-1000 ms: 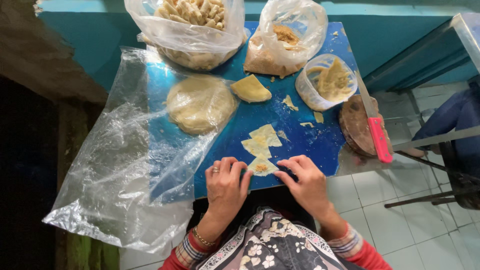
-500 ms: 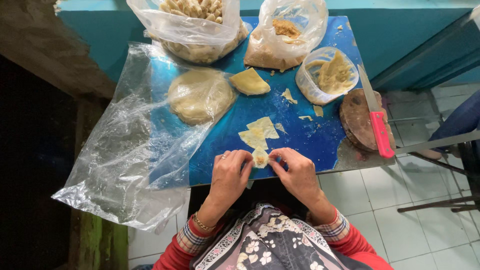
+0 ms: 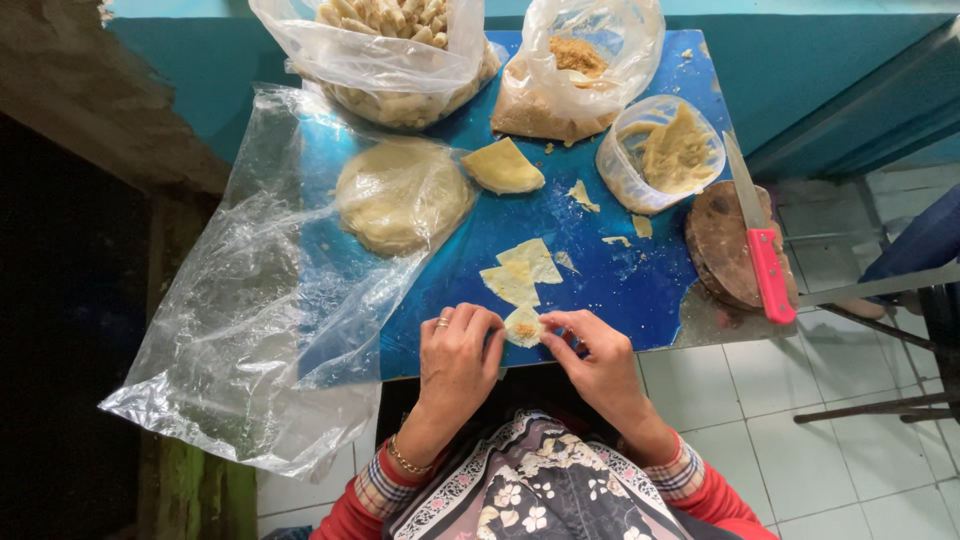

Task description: The person folds small triangular dough pieces with filling by hand on a blue table, pressing the edges closed, and places the folded pastries into a plastic bag with other finished pieces. They repeat the folding cycle continuously, occasionally reaching into the bag of dough pieces.

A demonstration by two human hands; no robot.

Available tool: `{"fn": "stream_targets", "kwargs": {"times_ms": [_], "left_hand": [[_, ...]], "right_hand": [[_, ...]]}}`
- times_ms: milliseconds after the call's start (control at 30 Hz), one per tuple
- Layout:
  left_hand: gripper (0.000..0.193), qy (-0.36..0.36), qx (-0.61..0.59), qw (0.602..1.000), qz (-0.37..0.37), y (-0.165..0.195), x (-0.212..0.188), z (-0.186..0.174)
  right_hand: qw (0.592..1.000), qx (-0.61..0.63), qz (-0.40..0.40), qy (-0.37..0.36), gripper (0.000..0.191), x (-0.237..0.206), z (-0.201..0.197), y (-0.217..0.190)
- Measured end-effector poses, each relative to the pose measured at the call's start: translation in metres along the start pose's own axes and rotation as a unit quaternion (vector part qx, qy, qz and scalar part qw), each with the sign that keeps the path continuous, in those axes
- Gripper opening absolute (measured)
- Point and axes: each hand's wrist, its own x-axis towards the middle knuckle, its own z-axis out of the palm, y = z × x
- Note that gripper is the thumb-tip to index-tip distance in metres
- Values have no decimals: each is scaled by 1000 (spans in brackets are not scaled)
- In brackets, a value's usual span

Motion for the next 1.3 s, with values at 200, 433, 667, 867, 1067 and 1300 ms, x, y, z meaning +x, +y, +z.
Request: {"fn": "stream_targets", "kwargs": {"times_ms": [200, 433, 667, 867, 1067, 1300], "left_hand": [[14, -13, -72, 997, 24, 2, 3, 3], [17, -47, -77, 989, 118, -3, 2, 1], [20, -56, -15, 985, 163, -12, 6, 9], [10, -91, -39, 988, 121, -2, -6, 12], [12, -51, -90, 994, 36, -1, 4, 15], [11, -49, -134, 990, 16, -4, 5, 13]], "right_hand": [[997, -54, -61, 13, 35, -2, 8, -1], [977, -107, -185, 10, 33, -4, 2, -5], [953, -181, -245, 8, 25, 1, 14, 1], [991, -87, -97, -39, 8, -2, 6, 4], [998, -26, -4, -61, 11, 6, 3, 3], [966, -170, -193, 12, 18, -13, 7, -7]]}}
